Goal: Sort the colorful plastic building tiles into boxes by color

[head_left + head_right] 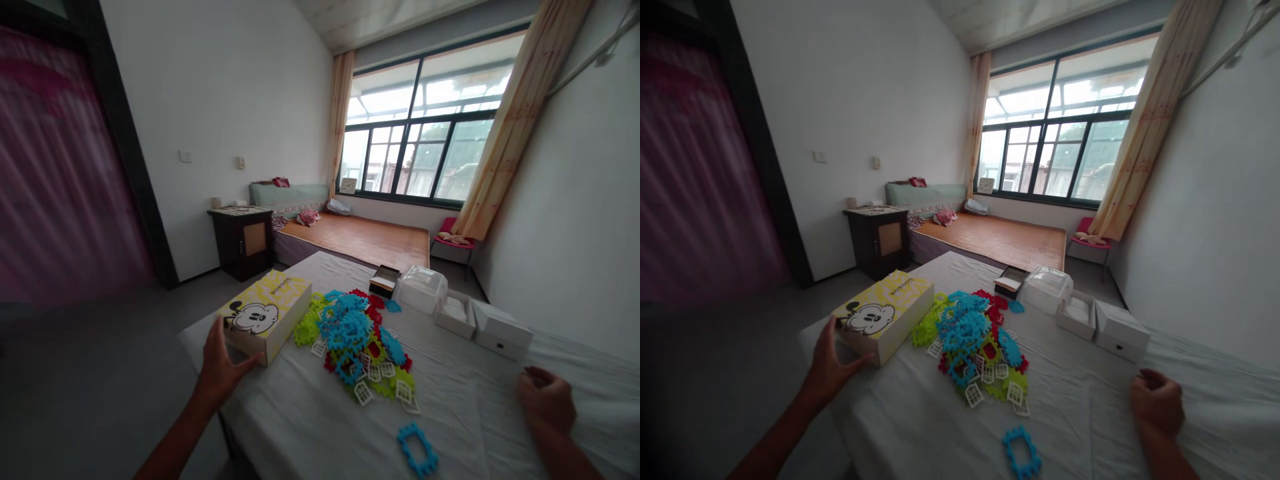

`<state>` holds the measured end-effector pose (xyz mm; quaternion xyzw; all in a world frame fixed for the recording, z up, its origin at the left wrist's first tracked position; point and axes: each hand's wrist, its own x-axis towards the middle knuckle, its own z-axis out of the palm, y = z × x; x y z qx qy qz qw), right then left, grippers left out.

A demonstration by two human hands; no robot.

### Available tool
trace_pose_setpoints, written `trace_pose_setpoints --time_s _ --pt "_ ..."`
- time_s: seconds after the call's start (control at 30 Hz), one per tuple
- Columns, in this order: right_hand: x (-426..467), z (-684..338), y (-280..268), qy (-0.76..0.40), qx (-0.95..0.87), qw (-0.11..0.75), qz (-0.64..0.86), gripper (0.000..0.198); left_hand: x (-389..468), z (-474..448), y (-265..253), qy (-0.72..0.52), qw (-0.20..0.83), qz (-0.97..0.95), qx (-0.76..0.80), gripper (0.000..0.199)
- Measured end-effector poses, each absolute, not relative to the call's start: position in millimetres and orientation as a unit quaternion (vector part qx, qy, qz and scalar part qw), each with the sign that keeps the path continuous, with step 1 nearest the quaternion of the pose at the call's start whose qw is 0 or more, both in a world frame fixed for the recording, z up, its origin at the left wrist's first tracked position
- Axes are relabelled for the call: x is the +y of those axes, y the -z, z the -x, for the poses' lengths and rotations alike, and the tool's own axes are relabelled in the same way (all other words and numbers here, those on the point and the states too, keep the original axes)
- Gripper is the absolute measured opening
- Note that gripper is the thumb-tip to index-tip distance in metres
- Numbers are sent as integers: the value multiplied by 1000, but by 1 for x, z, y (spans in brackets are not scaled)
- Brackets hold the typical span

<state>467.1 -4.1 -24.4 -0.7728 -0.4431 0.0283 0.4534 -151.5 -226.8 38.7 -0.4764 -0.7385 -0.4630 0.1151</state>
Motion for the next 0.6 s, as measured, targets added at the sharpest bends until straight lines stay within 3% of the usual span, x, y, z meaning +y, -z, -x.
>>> trace_pose_setpoints --time_s 0.1,0.2,0.43,0.6 --pt "-24 -438 12 -44 -440 464 767 25 -218 141 -21 440 138 469 -753 127" --pt "-43 -411 -1 -53 -497 482 720 28 -211 143 -17 485 114 444 -744 128" --pt "-89 -339 -17 -127 -653 489 564 27 -213 187 -46 600 -89 356 -711 83" --pt "-133 -239 -48 -249 -758 457 393 20 -222 183 -57 595 -71 401 -692 57"
